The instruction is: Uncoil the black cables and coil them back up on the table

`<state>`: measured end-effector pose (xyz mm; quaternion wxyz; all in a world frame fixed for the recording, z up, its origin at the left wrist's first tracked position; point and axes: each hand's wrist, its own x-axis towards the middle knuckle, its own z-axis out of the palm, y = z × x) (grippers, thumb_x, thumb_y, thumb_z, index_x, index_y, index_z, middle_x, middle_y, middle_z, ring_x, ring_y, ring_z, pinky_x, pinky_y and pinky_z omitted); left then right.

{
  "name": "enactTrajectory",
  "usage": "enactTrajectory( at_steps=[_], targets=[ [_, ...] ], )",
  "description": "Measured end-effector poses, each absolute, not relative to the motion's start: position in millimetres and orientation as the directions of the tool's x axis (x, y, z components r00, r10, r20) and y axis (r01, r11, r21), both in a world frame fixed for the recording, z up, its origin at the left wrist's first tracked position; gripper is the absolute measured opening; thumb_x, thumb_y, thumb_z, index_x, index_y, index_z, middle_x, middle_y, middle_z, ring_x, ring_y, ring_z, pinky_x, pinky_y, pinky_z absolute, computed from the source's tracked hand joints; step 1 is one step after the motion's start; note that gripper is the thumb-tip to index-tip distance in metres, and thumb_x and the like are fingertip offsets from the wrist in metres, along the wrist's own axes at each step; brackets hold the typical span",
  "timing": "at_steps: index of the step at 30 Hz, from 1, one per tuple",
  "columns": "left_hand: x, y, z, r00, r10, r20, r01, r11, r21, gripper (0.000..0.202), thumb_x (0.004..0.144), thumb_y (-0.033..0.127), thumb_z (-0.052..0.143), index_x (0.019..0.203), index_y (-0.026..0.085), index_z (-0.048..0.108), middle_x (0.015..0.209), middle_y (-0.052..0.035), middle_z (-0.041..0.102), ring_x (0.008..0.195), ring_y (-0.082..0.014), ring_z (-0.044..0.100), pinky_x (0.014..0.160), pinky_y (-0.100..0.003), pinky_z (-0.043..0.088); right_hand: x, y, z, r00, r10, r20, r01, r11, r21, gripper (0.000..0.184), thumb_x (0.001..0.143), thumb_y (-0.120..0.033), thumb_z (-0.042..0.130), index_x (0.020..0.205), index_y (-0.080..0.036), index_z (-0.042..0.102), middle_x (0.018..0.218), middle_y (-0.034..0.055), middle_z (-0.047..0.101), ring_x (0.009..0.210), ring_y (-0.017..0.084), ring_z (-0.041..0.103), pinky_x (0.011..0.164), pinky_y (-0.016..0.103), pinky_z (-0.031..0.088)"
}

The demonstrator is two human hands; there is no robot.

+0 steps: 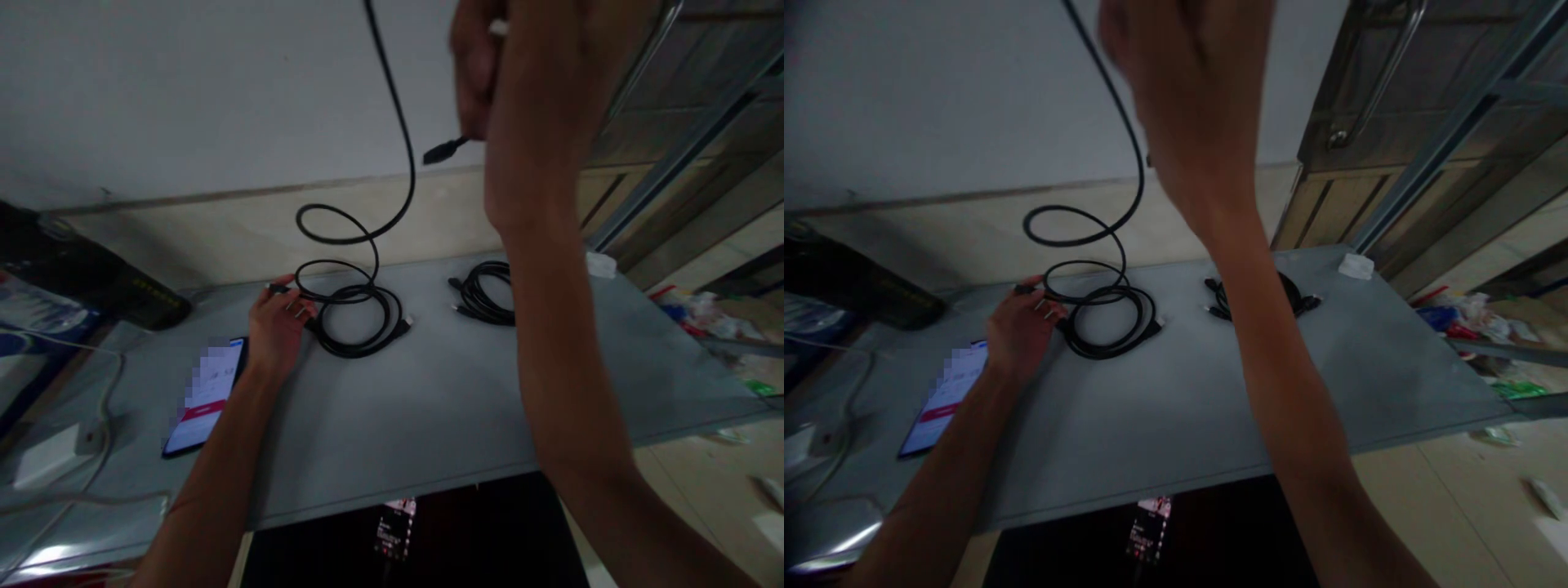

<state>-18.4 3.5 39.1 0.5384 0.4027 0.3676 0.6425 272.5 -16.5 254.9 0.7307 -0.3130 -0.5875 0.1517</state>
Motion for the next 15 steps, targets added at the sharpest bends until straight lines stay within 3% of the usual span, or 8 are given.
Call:
enactTrajectory(
  at_steps=[1, 2, 4, 6, 8, 11, 15],
  targets=[
    [-18, 4, 38, -0.099, 0.988, 0.117, -0.381, -0.146, 0.913, 0.032, 0.076, 0.02, 0.086, 0.106, 0.022, 0.077, 0.08, 0.0007, 0.076, 0.069, -0.0167, 0.073, 0.069, -0.03, 0.059, 262, -19, 250, 0.174, 0.524, 0.834, 0.197, 0.811, -0.551, 0.04, 0.113, -0.025, 0.04, 0.083, -0.012, 0.063, 0.078, -0.004, 0.058, 0.083, 0.005, 0.061, 0.058, 0.013, 0.029],
    [-17, 5, 36, -0.111, 0.988, 0.109, -0.369, -0.143, 0.918, 0.033, 0.075, 0.019, 0.086, 0.107, 0.022, 0.076, 0.081, 0.0003, 0.076, 0.071, -0.0177, 0.074, 0.069, -0.03, 0.059, 252, -22, 245, 0.026, 0.485, 0.874, 0.227, 0.848, -0.478, 0.032, 0.117, -0.017, 0.045, 0.093, -0.012, 0.065, 0.078, -0.0071, 0.057, 0.07, 0.002, 0.055, 0.062, 0.013, 0.034],
    [-16, 7, 33, -0.135, 0.985, 0.104, -0.349, -0.146, 0.926, 0.034, 0.075, 0.019, 0.084, 0.108, 0.022, 0.075, 0.083, -0.0008, 0.077, 0.077, -0.0199, 0.076, 0.068, -0.031, 0.059, 236, -25, 233, -0.321, 0.482, 0.815, 0.249, 0.874, -0.418, 0.028, 0.121, -0.023, 0.051, 0.102, -0.012, 0.067, 0.086, -0.0074, 0.062, 0.069, 0.002, 0.051, 0.068, 0.016, 0.041],
    [-15, 9, 30, -0.142, 0.982, 0.124, -0.325, -0.165, 0.931, 0.033, 0.077, 0.02, 0.082, 0.109, 0.022, 0.074, 0.085, -0.002, 0.077, 0.081, -0.022, 0.077, 0.068, -0.031, 0.06, 223, -23, 220, -0.538, 0.525, 0.659, 0.336, 0.851, -0.404, 0.031, 0.121, -0.032, 0.057, 0.098, -0.013, 0.068, 0.091, -0.0051, 0.064, 0.079, 0.006, 0.055, 0.081, 0.019, 0.044],
    [-14, 9, 28, -0.138, 0.979, 0.149, -0.303, -0.185, 0.935, 0.031, 0.078, 0.02, 0.082, 0.107, 0.022, 0.073, 0.089, -0.0029, 0.077, 0.084, -0.0229, 0.078, 0.068, -0.031, 0.061, 212, -18, 204, -0.627, 0.582, 0.518, 0.47, 0.813, -0.345, 0.029, 0.12, -0.034, 0.061, 0.101, -0.014, 0.069, 0.094, -0.0021, 0.067, 0.09, 0.011, 0.059, 0.092, 0.024, 0.042],
    [-13, 10, 27, -0.156, 0.974, 0.162, -0.315, -0.205, 0.927, 0.028, 0.075, 0.019, 0.082, 0.101, 0.023, 0.072, 0.096, -0.002, 0.078, 0.085, -0.0216, 0.077, 0.068, -0.031, 0.062, 197, -7, 177, -0.674, 0.66, 0.333, 0.619, 0.75, -0.233, 0.025, 0.12, -0.035, 0.058, 0.12, -0.013, 0.07, 0.117, 0.0076, 0.074, 0.109, 0.019, 0.066, 0.096, 0.03, 0.043],
    [-13, 11, 25, -0.15, 0.981, 0.123, -0.354, -0.169, 0.92, 0.035, 0.073, 0.017, 0.082, 0.108, 0.023, 0.075, 0.098, -0.0022, 0.079, 0.087, -0.0207, 0.076, 0.073, -0.03, 0.063, 178, 6, 141, -0.696, 0.704, 0.141, 0.691, 0.71, -0.137, 0.03, 0.122, -0.029, 0.05, 0.131, -0.009, 0.069, 0.137, 0.0192, 0.073, 0.126, 0.027, 0.069, 0.102, 0.035, 0.051]
  ],
)
